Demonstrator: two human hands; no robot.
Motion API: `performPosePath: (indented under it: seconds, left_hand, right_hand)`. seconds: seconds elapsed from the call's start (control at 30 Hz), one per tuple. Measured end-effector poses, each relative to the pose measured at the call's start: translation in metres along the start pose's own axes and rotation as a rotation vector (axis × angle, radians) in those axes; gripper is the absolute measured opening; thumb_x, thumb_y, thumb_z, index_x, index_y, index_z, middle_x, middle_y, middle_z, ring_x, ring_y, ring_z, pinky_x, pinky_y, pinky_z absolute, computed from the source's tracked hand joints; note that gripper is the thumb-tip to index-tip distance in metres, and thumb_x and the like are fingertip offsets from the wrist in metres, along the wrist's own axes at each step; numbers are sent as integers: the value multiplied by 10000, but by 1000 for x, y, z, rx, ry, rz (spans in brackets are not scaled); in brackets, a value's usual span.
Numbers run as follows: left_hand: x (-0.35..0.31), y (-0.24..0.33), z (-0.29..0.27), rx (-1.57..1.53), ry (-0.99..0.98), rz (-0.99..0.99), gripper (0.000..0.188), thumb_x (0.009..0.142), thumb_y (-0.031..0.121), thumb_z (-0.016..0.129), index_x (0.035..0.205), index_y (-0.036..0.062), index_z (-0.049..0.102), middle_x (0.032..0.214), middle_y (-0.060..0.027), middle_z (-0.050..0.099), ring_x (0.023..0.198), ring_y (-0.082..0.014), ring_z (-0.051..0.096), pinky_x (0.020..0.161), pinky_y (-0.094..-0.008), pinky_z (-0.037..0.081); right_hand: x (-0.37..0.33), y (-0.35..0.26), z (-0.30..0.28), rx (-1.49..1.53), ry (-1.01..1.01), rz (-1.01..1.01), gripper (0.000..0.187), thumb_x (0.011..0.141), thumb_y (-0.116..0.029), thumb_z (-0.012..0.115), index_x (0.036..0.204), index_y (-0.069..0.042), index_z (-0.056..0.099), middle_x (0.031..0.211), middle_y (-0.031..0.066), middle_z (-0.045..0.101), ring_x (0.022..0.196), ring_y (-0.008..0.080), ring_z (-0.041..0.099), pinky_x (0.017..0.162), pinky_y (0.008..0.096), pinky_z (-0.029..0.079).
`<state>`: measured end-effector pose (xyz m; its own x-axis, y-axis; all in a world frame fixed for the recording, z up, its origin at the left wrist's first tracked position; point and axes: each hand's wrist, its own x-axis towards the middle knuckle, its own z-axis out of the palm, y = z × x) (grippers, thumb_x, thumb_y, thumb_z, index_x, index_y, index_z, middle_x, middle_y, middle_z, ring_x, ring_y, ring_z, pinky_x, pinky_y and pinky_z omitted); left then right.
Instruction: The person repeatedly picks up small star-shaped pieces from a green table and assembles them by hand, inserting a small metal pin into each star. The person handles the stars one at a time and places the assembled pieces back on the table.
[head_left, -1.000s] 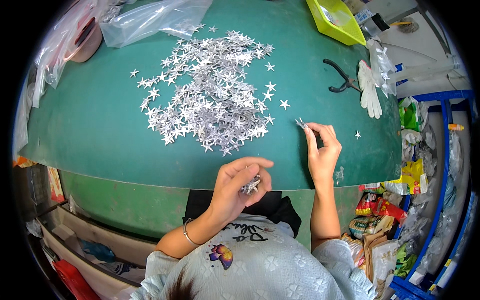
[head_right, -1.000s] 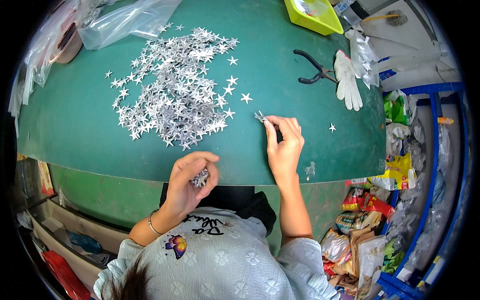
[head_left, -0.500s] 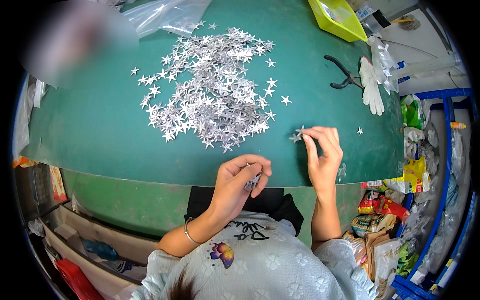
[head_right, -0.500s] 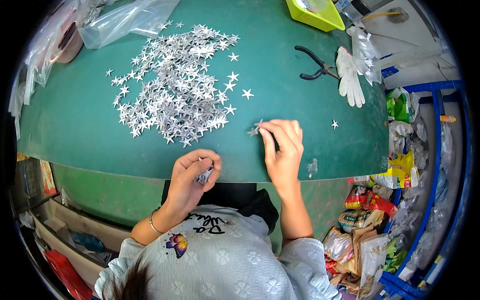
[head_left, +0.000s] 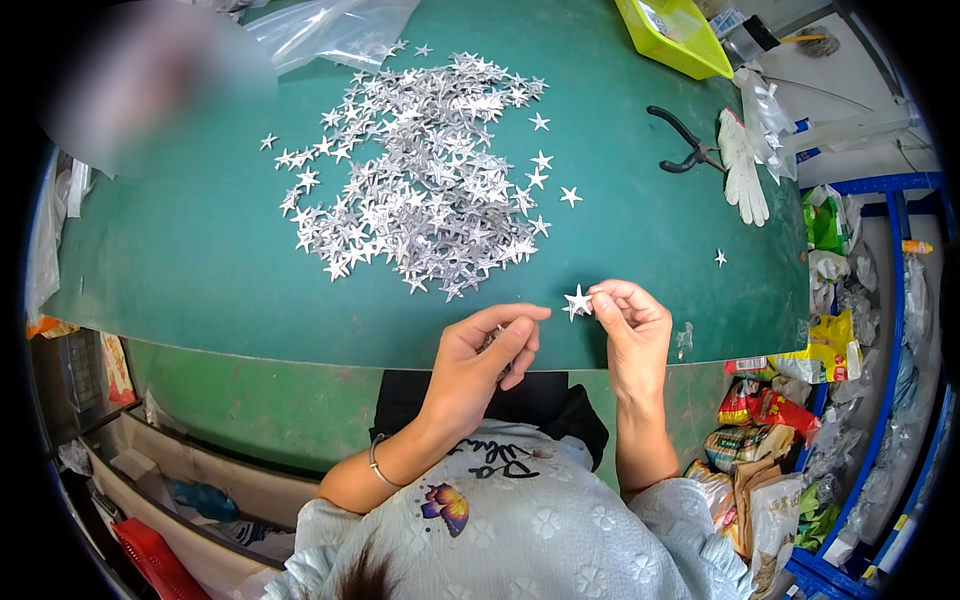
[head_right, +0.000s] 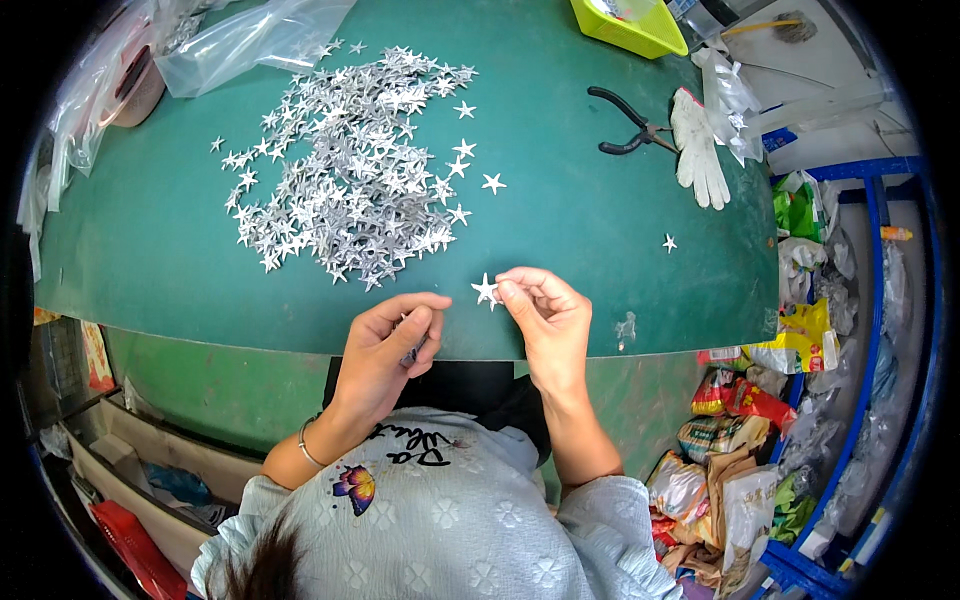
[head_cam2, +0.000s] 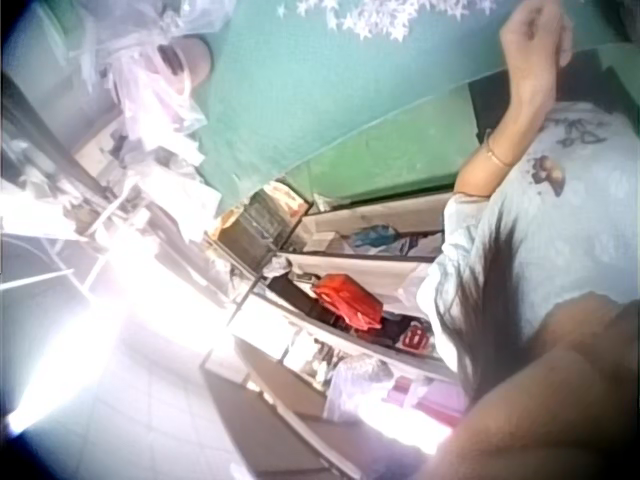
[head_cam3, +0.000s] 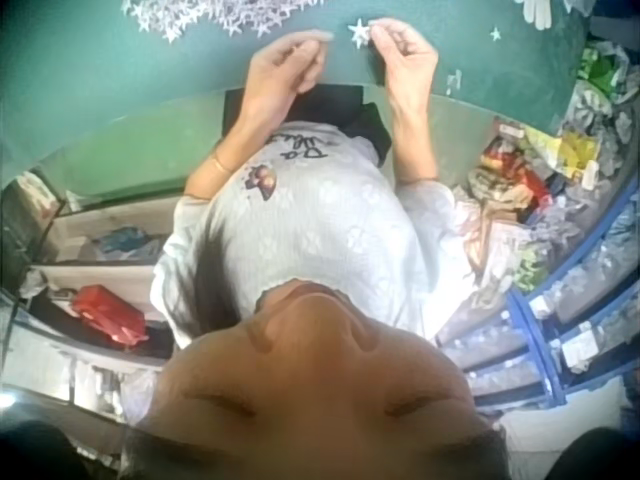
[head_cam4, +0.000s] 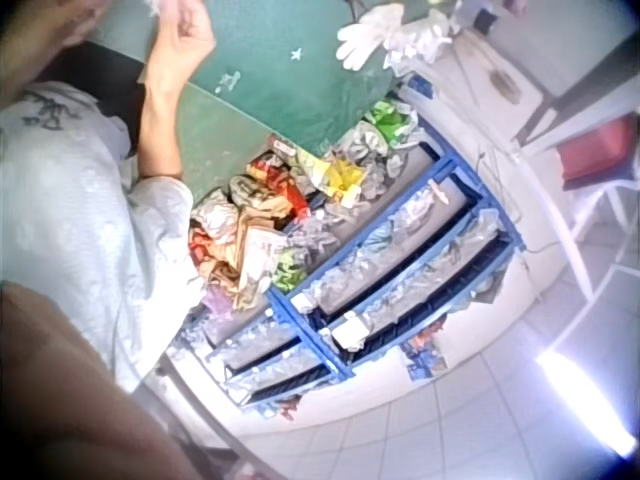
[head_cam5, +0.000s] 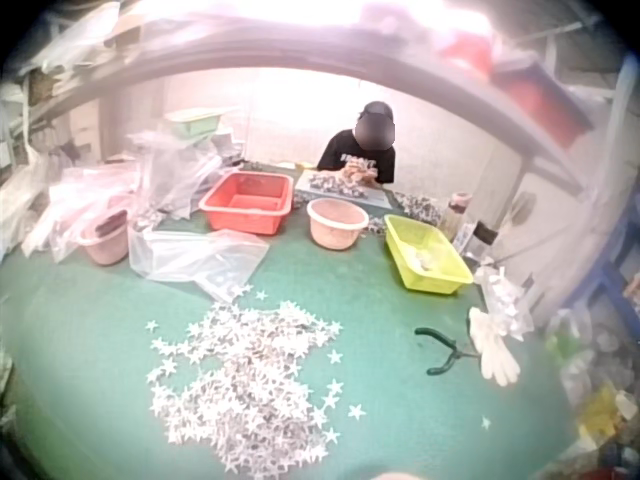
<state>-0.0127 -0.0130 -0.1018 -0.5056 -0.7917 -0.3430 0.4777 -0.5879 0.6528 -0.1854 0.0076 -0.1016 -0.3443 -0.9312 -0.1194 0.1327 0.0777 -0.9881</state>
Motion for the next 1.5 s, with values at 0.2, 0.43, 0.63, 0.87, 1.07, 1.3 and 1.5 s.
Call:
performPosePath:
  seconds: [0.2,0.43,0.63,0.87,1.07,1.3,1.5]
  left_hand:
    - [-3,2,6,156,45,25,161,834,95,608,975,18,616,650,46,496,527,-11,397,451,-162,298]
    - [-7,2,4,152,55,5,108,823,90,624,895,11,637,649,46,510,529,0,393,445,-156,276]
    - [-10,6,6,120,21,-22,102,842,74,592,892,-13,612,651,25,484,524,-18,353,440,-178,255]
    - [-13,9,7,49,-17,-51,108,857,66,564,906,-25,592,649,4,477,521,-35,343,441,-187,249]
    - [-15,7,5,32,-38,-73,109,857,59,561,920,-23,595,656,0,480,526,-37,346,445,-188,254]
    - [-16,7,4,37,-51,-3,142,852,95,591,947,-6,621,689,24,509,543,-23,379,454,-174,278]
    - [-15,6,4,16,-74,24,134,858,89,579,948,-4,616,719,21,509,560,-26,382,471,-175,290]
  right_hand:
    - [-14,-6,4,148,-139,88,92,821,-1,602,900,43,617,818,59,627,760,98,582,705,211,455]
    - [-22,-14,15,116,-213,2,111,796,57,601,904,43,620,847,50,596,754,90,530,687,207,418]
    - [-27,-18,13,-17,-219,-88,151,752,104,609,892,48,625,847,70,597,738,107,473,671,218,394]
    - [-32,-26,15,-67,-196,-107,141,744,93,616,873,38,631,843,84,614,766,137,511,690,244,408]
    - [-31,-25,16,-186,-204,-209,128,729,74,636,845,23,636,805,94,633,774,174,544,703,274,420]
    - [-32,-25,16,-248,-184,-261,130,715,73,647,831,16,636,797,86,635,766,174,543,700,275,418]
    - [-32,-24,18,-251,-198,-283,120,736,71,629,840,14,613,803,79,622,766,166,531,701,276,415]
